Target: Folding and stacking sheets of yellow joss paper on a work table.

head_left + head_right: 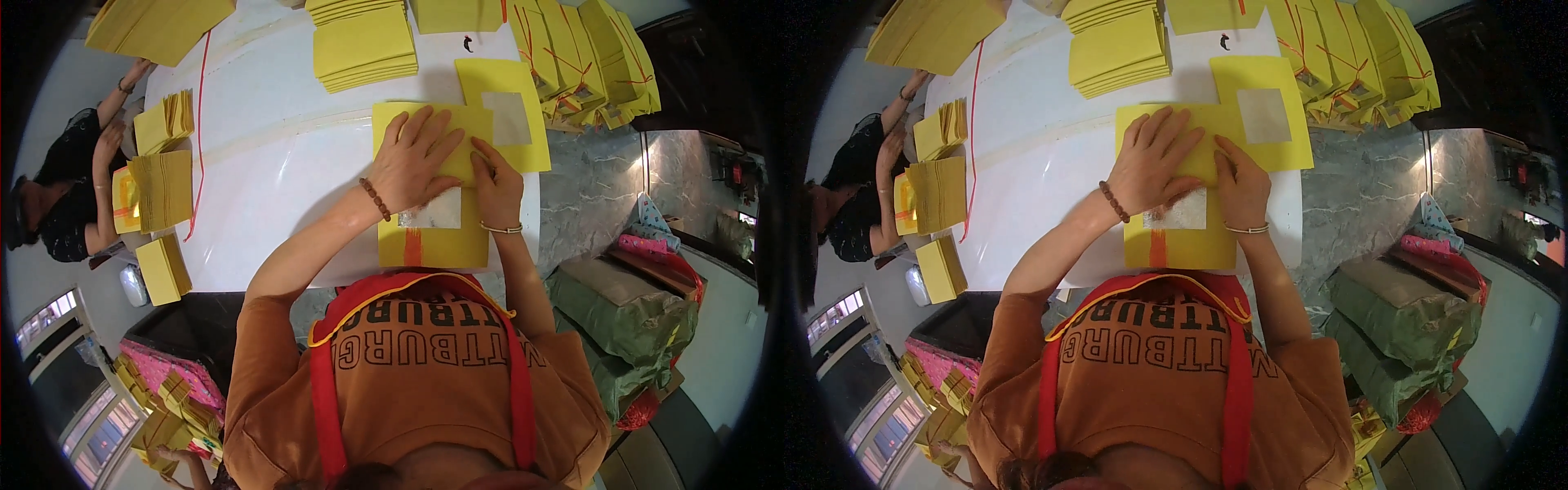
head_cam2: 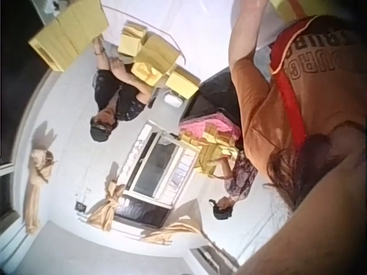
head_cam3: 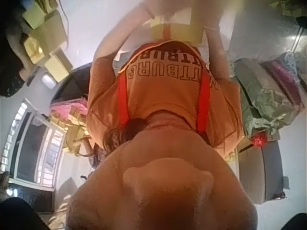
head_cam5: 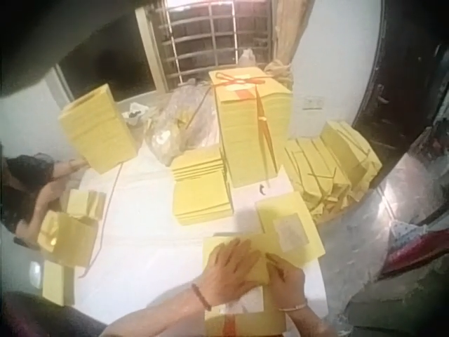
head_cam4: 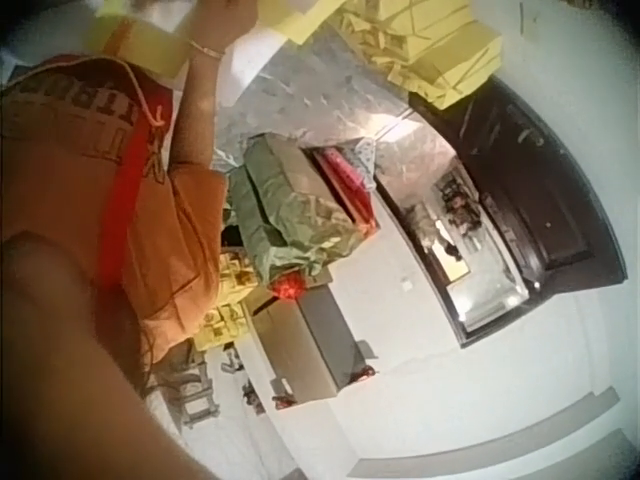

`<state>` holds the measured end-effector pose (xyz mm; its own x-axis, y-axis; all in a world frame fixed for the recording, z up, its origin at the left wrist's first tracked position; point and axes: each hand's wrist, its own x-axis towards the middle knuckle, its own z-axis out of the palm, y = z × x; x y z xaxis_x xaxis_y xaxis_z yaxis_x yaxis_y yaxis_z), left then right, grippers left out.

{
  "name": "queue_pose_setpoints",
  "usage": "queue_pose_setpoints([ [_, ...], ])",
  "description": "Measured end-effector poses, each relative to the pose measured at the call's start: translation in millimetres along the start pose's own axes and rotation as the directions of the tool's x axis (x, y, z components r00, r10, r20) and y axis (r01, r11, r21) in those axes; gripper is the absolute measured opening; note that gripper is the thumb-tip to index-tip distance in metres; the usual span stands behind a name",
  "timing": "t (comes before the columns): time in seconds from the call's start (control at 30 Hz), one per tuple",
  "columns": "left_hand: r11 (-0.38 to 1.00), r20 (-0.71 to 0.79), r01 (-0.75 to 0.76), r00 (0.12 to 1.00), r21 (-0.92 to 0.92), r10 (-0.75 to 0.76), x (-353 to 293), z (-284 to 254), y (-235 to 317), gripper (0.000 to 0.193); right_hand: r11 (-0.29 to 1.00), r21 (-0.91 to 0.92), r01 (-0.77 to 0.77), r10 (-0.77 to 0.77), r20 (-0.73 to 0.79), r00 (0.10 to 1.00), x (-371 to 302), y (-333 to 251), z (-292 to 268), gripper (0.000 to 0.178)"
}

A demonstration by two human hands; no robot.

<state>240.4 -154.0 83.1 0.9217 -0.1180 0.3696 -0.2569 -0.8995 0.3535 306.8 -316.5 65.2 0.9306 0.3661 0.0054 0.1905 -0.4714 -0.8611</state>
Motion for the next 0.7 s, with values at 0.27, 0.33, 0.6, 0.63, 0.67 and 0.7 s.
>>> queue_pose_setpoints([
  [0.27,0.992,0.067,0.098,0.992,0.077,-0.104,-5.8,18.6,-2.5,0.07,0.993,-0.091,-0.074,0.084,0.106,0.991,3.3,-5.1,-9.4,0.028],
  [0.33,0.991,0.069,0.111,0.991,0.076,-0.117,-6.1,21.8,-3.8,0.071,0.993,0.083,-0.079,0.072,0.077,0.994,2.0,-5.8,-12.6,0.04],
  [0.6,0.968,0.183,0.063,0.977,0.241,-0.109,-4.5,21.4,-8.4,0.069,0.475,-0.372,0.798,-0.608,0.516,0.603,29.4,-7.5,-2.4,0.064],
  [0.63,0.982,0.173,0.079,0.979,0.169,-0.109,-6.6,21.2,-8.4,0.068,0.514,-0.364,0.777,-0.571,0.53,0.627,33.9,-1.0,2.5,0.067],
  [0.67,0.991,0.163,0.093,0.981,0.094,-0.107,-7.2,20.3,-9.1,0.067,0.506,-0.364,0.782,-0.579,0.528,0.62,34.6,2.8,4.7,0.067],
  [0.7,0.99,0.154,0.098,0.982,0.102,-0.113,-8.7,18.3,-9.7,0.067,0.56,-0.356,0.748,-0.552,0.512,0.658,30.3,1.6,5.8,0.069],
])
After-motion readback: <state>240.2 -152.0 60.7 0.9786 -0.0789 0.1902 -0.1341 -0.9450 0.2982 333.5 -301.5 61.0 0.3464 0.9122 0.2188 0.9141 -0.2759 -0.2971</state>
